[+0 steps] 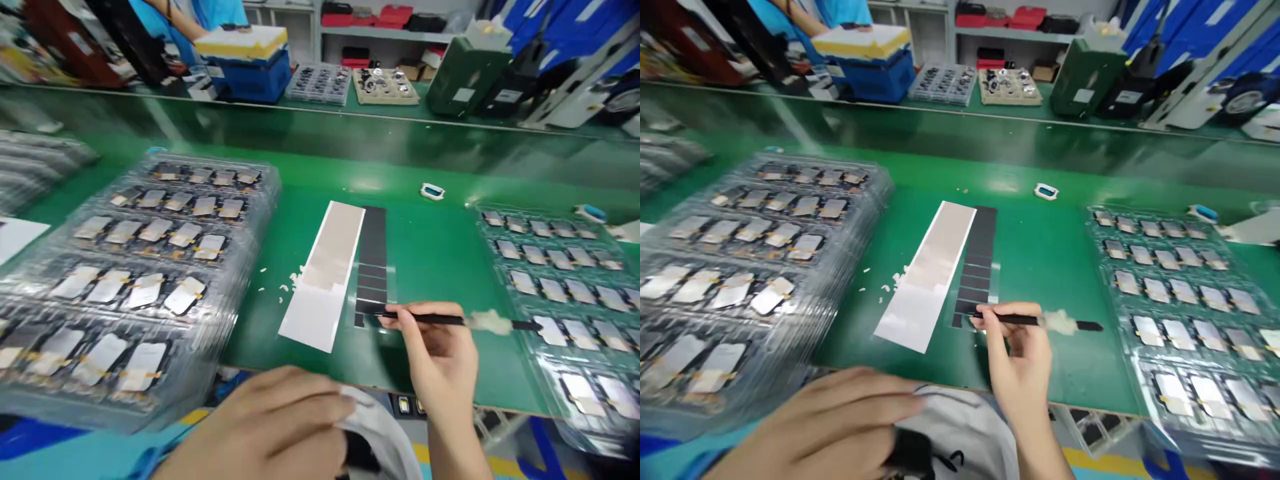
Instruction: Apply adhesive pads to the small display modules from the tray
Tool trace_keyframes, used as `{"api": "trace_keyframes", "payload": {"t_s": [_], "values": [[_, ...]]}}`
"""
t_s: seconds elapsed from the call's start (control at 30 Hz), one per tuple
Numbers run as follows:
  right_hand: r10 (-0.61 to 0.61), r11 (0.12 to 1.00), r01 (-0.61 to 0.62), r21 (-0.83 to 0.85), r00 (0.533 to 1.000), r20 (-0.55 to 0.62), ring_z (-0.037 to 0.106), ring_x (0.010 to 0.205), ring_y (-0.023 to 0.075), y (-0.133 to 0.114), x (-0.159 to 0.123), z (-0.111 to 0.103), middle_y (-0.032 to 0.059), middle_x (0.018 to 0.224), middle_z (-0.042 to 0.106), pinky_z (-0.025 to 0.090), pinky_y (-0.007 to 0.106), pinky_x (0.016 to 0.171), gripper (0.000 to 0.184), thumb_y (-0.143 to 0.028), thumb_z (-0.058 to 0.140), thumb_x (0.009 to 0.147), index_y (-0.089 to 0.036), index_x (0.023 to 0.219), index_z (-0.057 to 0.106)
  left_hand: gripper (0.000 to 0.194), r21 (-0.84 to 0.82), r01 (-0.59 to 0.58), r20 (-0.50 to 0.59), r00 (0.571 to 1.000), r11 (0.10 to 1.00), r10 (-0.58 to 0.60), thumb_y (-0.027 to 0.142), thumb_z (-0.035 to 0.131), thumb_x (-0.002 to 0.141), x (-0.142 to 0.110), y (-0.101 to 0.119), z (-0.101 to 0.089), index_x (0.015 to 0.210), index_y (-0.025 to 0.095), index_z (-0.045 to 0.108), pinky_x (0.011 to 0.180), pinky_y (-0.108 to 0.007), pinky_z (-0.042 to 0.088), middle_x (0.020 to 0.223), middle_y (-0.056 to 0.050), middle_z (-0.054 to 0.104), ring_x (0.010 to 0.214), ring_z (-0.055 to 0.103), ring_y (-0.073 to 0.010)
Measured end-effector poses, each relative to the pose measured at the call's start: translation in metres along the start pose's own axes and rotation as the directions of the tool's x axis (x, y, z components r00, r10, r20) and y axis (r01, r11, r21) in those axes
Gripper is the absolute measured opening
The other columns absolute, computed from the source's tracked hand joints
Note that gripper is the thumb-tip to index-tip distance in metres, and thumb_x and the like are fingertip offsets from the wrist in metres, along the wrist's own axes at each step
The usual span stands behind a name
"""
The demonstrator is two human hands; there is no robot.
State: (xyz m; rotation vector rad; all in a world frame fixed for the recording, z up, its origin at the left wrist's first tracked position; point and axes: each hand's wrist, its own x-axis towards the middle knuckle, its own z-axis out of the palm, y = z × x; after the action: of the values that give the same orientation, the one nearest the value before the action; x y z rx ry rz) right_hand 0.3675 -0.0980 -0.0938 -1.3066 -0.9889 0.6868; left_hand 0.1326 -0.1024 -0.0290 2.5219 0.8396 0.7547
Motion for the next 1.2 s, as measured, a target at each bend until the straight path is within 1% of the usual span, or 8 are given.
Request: {"api": "trace_keyframes", "payload": {"t_s": [0.03,0.1,0.23,0.33,0.5,0.87,1.1,1.2], "values": [[0.017,1.000,-0.016,-0.023,1.000,0.026,0.076,0.069,0.0116,0.003,0.001,-0.004,0.0003,0.086,0.071,0.064,0.020,0.067,0.008,-0.022,0.070,0.090,-0.021,0.091,0.062,0.022,-0.009,-0.038,0.027,0.999,0.999,0.038,0.025,0.049,0.105,0.011,0.000,0.019,0.093,0.024,0.068,0.092,-0.021,0.056,0.107,0.007,0.079,0.099,0.072,-0.0120],[0.036,0.998,-0.031,-0.059,0.996,0.086,0.075,0.069,0.0115,0.010,0.000,-0.008,0.0001,0.087,0.069,0.064,0.020,0.067,0.006,-0.023,0.068,0.091,-0.021,0.092,0.062,0.019,-0.051,-0.039,0.051,0.998,0.998,0.042,0.021,0.048,0.104,0.029,-0.008,0.046,0.098,0.019,0.066,0.092,-0.031,0.058,0.112,-0.001,0.078,0.106,0.071,-0.0184],[0.034,0.995,-0.018,-0.094,0.985,0.169,0.075,0.073,0.0140,0.020,-0.003,-0.010,0.0014,0.088,0.067,0.065,0.023,0.068,0.005,-0.023,0.068,0.092,-0.021,0.092,0.062,0.013,-0.115,0.029,0.077,0.997,0.993,-0.021,0.017,0.055,0.098,0.041,-0.037,0.066,0.107,0.018,0.065,0.087,-0.041,0.059,0.108,-0.006,0.077,0.108,0.069,-0.0250],[0.041,0.992,-0.018,-0.124,0.981,0.190,0.075,0.074,0.0151,0.021,-0.005,-0.009,0.0025,0.091,0.067,0.065,0.025,0.069,0.005,-0.022,0.068,0.091,-0.021,0.092,0.063,0.019,-0.148,0.046,0.083,0.996,0.988,-0.034,0.014,0.057,0.095,0.039,-0.046,0.069,0.111,0.018,0.065,0.087,-0.042,0.059,0.108,-0.008,0.076,0.109,0.069,-0.0254],[0.044,0.990,-0.015,-0.138,0.976,0.213,0.075,0.076,0.0155,0.020,-0.005,-0.010,0.0025,0.090,0.067,0.065,0.027,0.070,0.004,-0.022,0.067,0.091,-0.021,0.091,0.063,0.022,-0.178,0.044,0.079,0.996,0.983,-0.030,0.011,0.056,0.094,0.039,-0.045,0.071,0.112,0.019,0.064,0.089,-0.041,0.057,0.109,-0.007,0.077,0.110,0.069,-0.0251],[0.077,0.990,-0.055,-0.132,0.983,0.165,0.076,0.070,0.0155,0.014,-0.002,-0.010,0.0018,0.085,0.070,0.064,0.023,0.064,0.007,-0.023,0.071,0.089,-0.020,0.089,0.065,0.020,-0.198,0.035,0.070,0.997,0.980,-0.022,0.010,0.057,0.094,0.038,-0.047,0.071,0.112,0.018,0.063,0.091,-0.041,0.055,0.108,-0.006,0.077,0.109,0.068,-0.0243],[0.084,0.989,-0.061,-0.134,0.981,0.173,0.076,0.071,0.0158,0.017,-0.003,-0.009,0.0029,0.086,0.070,0.066,0.027,0.067,0.006,-0.023,0.070,0.089,-0.021,0.091,0.064,0.021,-0.208,0.047,0.071,0.997,0.977,-0.033,0.011,0.057,0.094,0.041,-0.045,0.071,0.113,0.019,0.063,0.090,-0.041,0.055,0.109,-0.006,0.076,0.107,0.069,-0.0243],[0.106,0.990,-0.092,-0.103,0.985,0.134,0.076,0.068,0.0164,0.012,0.000,-0.008,0.0036,0.082,0.072,0.065,0.025,0.064,0.009,-0.025,0.071,0.089,-0.020,0.088,0.065,0.021,-0.227,0.062,0.088,0.995,0.972,-0.043,0.011,0.056,0.095,0.040,-0.046,0.070,0.113,0.020,0.063,0.090,-0.041,0.054,0.108,-0.006,0.076,0.108,0.069,-0.0246]]}}
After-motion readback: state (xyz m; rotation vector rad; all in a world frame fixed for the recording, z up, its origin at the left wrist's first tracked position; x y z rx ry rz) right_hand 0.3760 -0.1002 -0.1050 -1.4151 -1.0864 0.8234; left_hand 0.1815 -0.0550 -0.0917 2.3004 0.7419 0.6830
